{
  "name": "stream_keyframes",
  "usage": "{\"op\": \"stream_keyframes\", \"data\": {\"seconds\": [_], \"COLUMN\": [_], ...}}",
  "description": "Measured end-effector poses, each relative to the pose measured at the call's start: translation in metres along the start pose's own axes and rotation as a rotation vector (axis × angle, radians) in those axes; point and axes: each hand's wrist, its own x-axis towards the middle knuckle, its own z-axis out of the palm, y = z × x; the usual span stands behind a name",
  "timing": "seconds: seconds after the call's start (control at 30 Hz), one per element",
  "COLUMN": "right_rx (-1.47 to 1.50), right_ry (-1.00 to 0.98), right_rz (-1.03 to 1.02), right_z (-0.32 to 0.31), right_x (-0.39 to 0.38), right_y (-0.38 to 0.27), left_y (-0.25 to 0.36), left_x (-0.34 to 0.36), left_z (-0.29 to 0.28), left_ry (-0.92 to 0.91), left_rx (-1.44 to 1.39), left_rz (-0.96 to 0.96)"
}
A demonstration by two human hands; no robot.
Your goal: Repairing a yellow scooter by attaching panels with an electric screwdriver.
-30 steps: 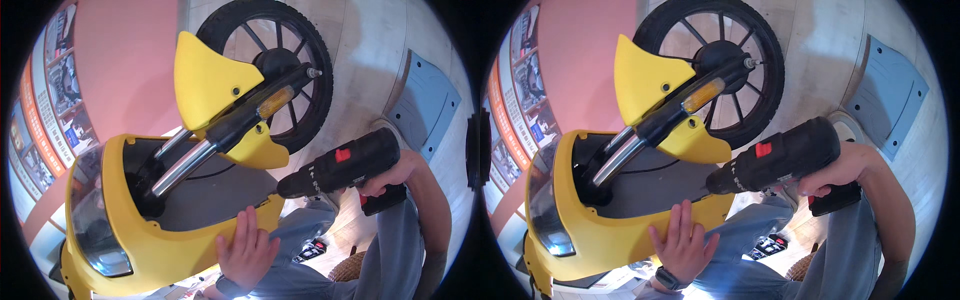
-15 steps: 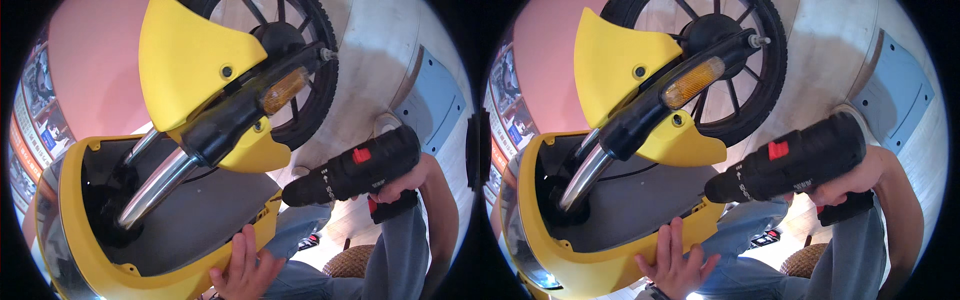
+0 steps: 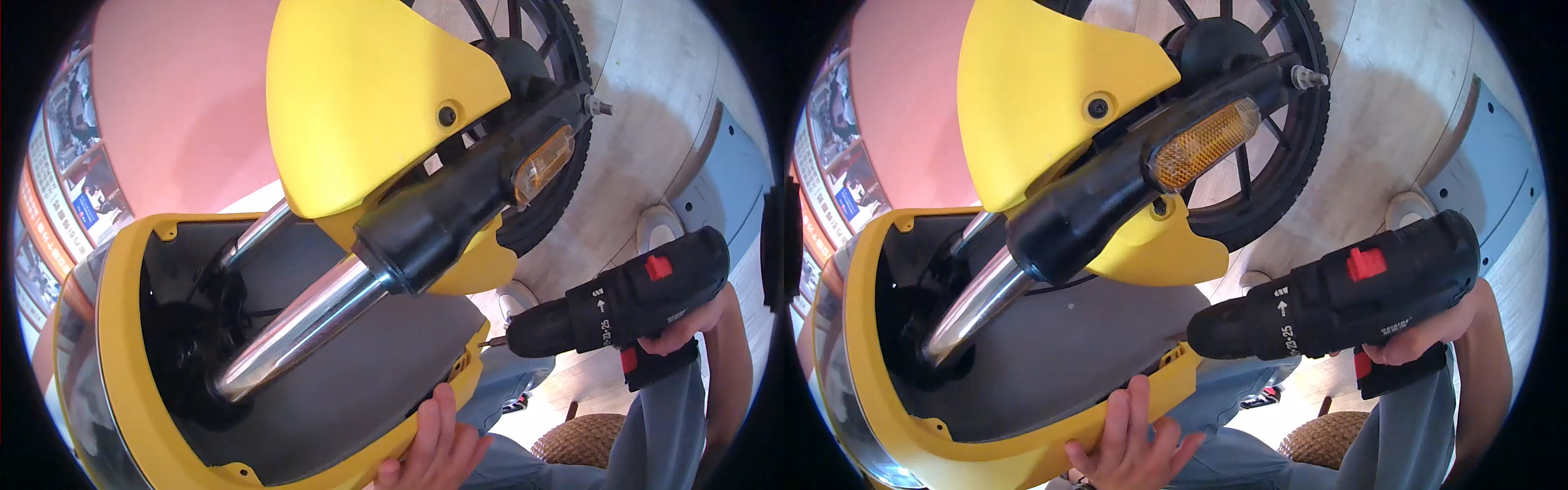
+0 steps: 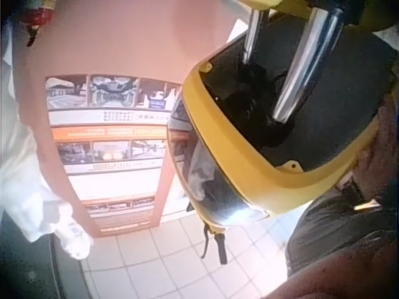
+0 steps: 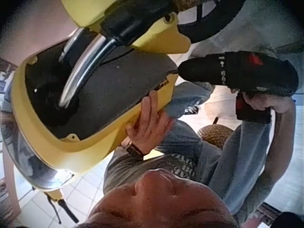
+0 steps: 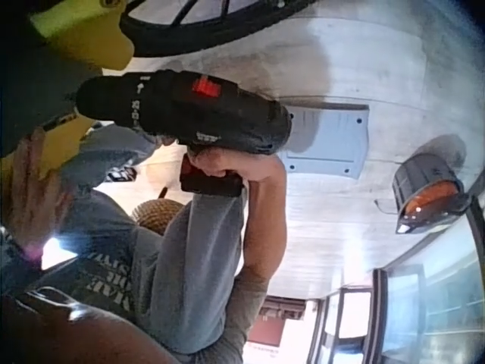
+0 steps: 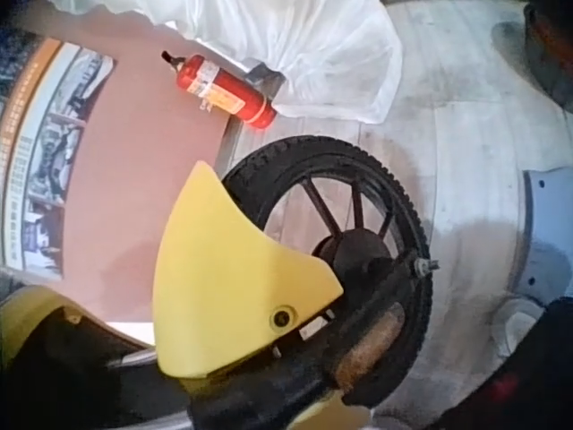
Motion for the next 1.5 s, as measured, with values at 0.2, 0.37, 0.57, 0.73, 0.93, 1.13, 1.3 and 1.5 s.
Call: {"op": "stream_keyframes", "data": {"seconds": [0.2, 0.37, 0.57, 0.73, 0.93, 1.13, 1.3, 1.5], "right_rx": [0.185, 0.054, -0.036, 0.324, 0.69, 0.885, 0.972, 0.964], "right_ry": [-0.106, -0.089, 0.037, 0.002, -0.116, -0.259, -0.277, -0.268], "right_rz": [-0.096, -0.179, -0.035, -0.136, -0.024, -0.084, -0.139, -0.169], "right_z": [-0.004, -0.001, 0.006, 0.011, 0.012, 0.014, 0.016, 0.026], "right_x": [0.002, -0.002, -0.005, 0.008, -0.005, 0.004, -0.004, -0.008], "right_y": [0.008, 0.012, 0.01, 0.008, 0.007, 0.002, 0.0, -0.006], "left_y": [-0.004, 0.0, 0.0, -0.006, 0.016, 0.019, 0.023, 0.024], "left_x": [0.001, 0.003, -0.002, 0.002, 0.013, 0.031, 0.032, 0.017], "left_z": [-0.002, -0.011, -0.004, -0.007, -0.007, -0.022, -0.012, -0.011], "left_ry": [-0.016, -0.063, -0.033, -0.04, -0.018, -0.06, -0.021, -0.014], "left_rx": [0.005, -0.108, -0.099, -0.068, -0.137, -0.133, -0.214, -0.409], "left_rz": [0.046, 0.029, 0.065, 0.064, -0.134, -0.209, -0.273, -0.234]}}
